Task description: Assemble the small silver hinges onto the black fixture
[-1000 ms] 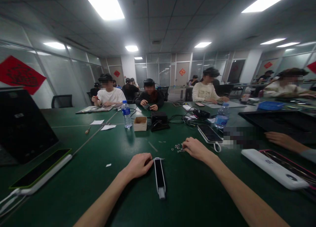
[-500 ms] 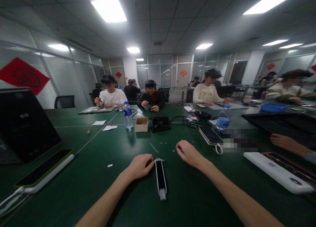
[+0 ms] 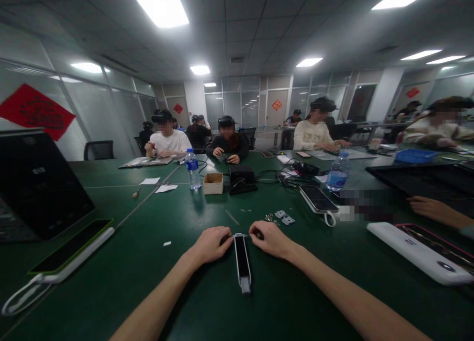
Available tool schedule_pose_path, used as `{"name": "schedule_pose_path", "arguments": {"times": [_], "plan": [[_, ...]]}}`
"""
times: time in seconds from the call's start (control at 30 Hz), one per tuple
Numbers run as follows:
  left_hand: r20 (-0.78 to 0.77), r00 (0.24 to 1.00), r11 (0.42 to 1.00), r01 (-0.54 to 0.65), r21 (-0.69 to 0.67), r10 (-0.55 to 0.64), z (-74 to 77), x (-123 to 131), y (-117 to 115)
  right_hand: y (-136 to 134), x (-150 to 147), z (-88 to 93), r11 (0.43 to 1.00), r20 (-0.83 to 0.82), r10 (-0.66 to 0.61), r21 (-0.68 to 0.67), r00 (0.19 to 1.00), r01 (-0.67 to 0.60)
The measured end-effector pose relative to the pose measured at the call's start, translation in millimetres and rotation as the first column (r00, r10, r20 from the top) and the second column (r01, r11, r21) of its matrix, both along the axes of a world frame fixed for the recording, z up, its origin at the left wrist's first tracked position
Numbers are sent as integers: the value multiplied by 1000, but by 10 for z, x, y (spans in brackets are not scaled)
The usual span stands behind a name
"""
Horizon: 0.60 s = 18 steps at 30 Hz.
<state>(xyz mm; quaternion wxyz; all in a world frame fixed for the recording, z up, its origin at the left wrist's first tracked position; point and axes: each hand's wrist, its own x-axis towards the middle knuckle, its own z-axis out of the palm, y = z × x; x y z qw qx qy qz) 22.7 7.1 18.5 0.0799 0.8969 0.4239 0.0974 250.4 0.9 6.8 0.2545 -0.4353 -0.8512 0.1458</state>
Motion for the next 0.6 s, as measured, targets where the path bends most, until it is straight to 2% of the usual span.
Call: {"name": "schedule_pose_path", "arguments": {"times": [0.4,0.6], "plan": [[3,1000,1000,15,9,-15,-21,-12,22,16,5,-42,997,-89,20,-75,996,-27],[8,1000,1000,14,-4,-14,-27,-16,24,6,7,-34,991,-125,-28,-134,992,11]]}}
